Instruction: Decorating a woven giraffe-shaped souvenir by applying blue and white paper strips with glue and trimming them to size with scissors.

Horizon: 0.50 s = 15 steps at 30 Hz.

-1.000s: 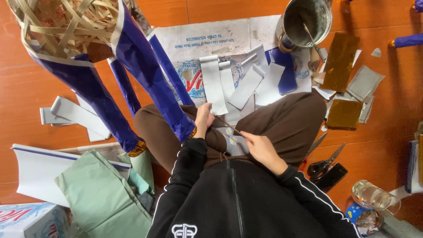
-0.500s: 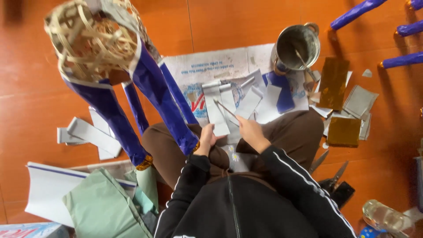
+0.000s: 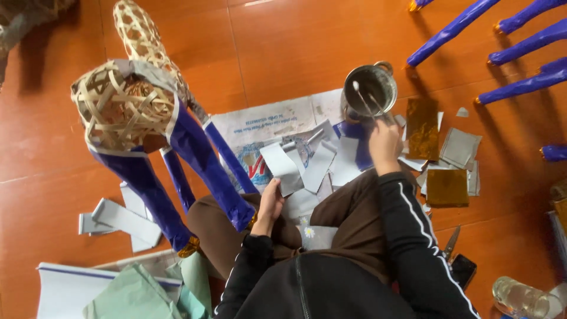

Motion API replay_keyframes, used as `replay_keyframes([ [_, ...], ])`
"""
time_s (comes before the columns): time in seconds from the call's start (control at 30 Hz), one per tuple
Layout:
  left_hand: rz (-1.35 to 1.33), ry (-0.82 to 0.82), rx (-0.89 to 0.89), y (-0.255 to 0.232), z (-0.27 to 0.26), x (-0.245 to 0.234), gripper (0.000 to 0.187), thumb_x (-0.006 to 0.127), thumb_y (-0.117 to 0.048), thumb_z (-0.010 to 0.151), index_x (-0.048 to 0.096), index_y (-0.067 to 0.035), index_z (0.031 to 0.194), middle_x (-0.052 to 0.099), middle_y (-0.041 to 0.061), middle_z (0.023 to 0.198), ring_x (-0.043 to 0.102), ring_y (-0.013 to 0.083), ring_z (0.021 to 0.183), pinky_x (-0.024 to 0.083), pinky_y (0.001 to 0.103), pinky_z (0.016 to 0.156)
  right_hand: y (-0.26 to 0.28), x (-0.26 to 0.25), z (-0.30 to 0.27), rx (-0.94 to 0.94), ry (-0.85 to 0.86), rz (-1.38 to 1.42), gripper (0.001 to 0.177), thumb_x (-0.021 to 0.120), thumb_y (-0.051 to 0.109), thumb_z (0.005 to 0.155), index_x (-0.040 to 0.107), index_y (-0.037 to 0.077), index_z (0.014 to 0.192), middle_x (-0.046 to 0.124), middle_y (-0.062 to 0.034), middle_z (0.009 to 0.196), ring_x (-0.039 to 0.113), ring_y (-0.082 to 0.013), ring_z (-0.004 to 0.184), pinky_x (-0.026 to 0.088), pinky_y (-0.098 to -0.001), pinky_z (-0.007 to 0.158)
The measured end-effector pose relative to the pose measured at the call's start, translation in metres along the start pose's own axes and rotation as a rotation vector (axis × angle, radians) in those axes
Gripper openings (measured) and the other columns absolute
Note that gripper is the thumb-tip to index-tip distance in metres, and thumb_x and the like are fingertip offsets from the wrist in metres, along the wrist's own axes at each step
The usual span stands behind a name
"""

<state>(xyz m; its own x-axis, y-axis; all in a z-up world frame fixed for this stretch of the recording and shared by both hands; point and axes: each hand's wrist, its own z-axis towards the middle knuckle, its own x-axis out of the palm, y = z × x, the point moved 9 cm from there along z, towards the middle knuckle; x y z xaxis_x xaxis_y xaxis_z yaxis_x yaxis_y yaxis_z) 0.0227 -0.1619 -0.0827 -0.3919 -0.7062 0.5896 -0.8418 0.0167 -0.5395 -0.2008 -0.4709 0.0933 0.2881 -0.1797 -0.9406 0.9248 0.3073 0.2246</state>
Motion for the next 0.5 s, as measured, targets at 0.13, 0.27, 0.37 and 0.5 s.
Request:
replay_keyframes([
  [0.13, -0.012, 0.092, 0.061, -0.022, -0.008, 0.044, 0.029, 0.053, -0.022, 0.100, 0.061, -0.012, 0.126, 0.067, 0.013, 0.116, 0.068, 0.0265, 0.098, 0.059, 0.053, 0.082, 0.038, -0.031, 0.011, -0.206, 0.057, -0.074, 0.047, 0.074, 0.011, 0.081, 0.066, 0.013, 0.127, 0.063, -0.0193, 0.097, 0.065, -0.0410, 0.094, 0.053, -0.0479, 0.079],
  [0.27, -0.153, 0.163, 0.008, -0.031, -0.031, 0.080, 0.024, 0.054, -0.027, 0.100, 0.062, -0.015, 0.119, 0.067, 0.007, 0.116, 0.066, 0.0237, 0.098, 0.058, 0.051, 0.082, 0.154, -0.102, -0.053, -0.644, 0.109, 0.490, 0.045, 0.075, 0.016, 0.080, 0.065, 0.020, 0.124, 0.055, -0.0168, 0.123, 0.052, -0.0405, 0.117, 0.039, -0.0515, 0.100],
  [0.37, -0.104, 0.210, -0.053, -0.034, -0.052, 0.104, 0.037, 0.049, -0.040, 0.101, 0.063, -0.011, 0.118, 0.067, 0.010, 0.110, 0.067, 0.0250, 0.088, 0.060, 0.044, 0.071, 0.181, -0.108, -0.085, -0.786, 0.225, 0.989, 0.031, 0.074, 0.008, 0.076, 0.072, 0.010, 0.107, 0.055, -0.0190, 0.134, 0.046, -0.0408, 0.131, 0.033, -0.0496, 0.111],
  [0.5, 0.323, 0.018, 0.280, -0.092, -0.115, 0.128, 0.062, 0.037, -0.040, 0.104, 0.023, -0.004, 0.153, 0.055, 0.017, 0.110, 0.060, 0.0222, 0.089, 0.057, 0.031, 0.073, 0.180, -0.115, -0.080, -0.532, 0.344, 1.193, 0.010, 0.072, -0.004, 0.080, 0.070, 0.003, 0.088, 0.066, -0.0162, 0.119, 0.057, -0.0347, 0.124, 0.039, -0.0464, 0.107],
])
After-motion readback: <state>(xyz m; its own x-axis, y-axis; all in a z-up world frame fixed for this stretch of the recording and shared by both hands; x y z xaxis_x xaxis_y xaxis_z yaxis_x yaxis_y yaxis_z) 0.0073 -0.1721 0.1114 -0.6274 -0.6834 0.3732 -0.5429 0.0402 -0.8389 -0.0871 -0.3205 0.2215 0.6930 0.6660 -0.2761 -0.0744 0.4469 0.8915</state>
